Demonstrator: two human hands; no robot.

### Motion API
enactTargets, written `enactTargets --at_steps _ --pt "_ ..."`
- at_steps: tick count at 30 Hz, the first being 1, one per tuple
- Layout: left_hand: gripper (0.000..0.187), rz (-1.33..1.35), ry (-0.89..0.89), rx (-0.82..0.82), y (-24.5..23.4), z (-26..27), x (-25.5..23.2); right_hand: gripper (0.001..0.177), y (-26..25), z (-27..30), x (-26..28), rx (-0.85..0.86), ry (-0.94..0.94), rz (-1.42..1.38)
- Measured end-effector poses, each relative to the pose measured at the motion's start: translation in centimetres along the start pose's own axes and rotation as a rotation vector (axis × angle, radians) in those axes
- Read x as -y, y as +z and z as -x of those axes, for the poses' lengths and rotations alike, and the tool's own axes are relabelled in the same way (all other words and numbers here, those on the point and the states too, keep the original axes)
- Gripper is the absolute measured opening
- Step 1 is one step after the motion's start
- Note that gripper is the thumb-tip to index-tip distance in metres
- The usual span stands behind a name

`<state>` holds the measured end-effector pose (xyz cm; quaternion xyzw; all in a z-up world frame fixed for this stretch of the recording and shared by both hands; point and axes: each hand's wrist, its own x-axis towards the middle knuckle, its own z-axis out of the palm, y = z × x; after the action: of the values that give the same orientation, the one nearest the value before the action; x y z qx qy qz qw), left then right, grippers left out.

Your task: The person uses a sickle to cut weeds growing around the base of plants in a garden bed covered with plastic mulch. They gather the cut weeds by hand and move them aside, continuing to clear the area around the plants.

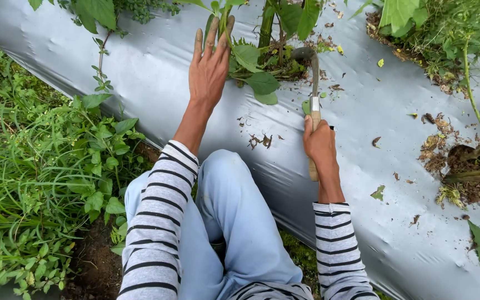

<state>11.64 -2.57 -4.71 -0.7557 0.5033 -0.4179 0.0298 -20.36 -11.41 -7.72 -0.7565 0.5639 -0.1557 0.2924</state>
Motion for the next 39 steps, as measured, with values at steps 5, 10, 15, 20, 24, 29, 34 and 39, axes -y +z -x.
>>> enactTargets --at_steps 5,10,15,20,24,29,34,39 --pt "0.07 0.061 -0.009 -0.037 -1.6 -0.2 1.2 0.056 0.3 2.1 1.5 0.014 0.073 0.009" --pt "0.072 0.064 0.002 -0.045 -1.2 0.4 0.5 0.055 -0.5 4.1 1.6 0.079 0.102 0.016" --pt "0.062 0.191 0.014 -0.041 -1.2 -0.2 0.9 0.056 1.3 1.8 1.2 0.039 0.101 -0.06" --pt "0.057 0.193 0.004 -0.074 -0.1 0.2 0.7 0.056 0.8 5.1 1.1 0.033 0.079 -0.03" --pt "0.054 0.244 -0.004 -0.07 0.5 -0.6 0.6 0.057 2.0 2.8 0.8 -0.002 0.055 0.005" --pt "0.065 0.27 0.005 -0.053 -0.3 0.3 0.5 0.054 2.2 5.5 -0.2 -0.003 0.038 0.035" --pt "0.064 0.3 0.001 0.002 1.2 -0.3 -0.3 0.052 3.5 3.1 -1.2 -0.071 -0.067 0.054" --pt "0.051 0.265 -0.147 0.127 -1.5 -0.5 -3.7 0.044 2.5 4.3 -0.4 -0.154 -0.057 -0.294"
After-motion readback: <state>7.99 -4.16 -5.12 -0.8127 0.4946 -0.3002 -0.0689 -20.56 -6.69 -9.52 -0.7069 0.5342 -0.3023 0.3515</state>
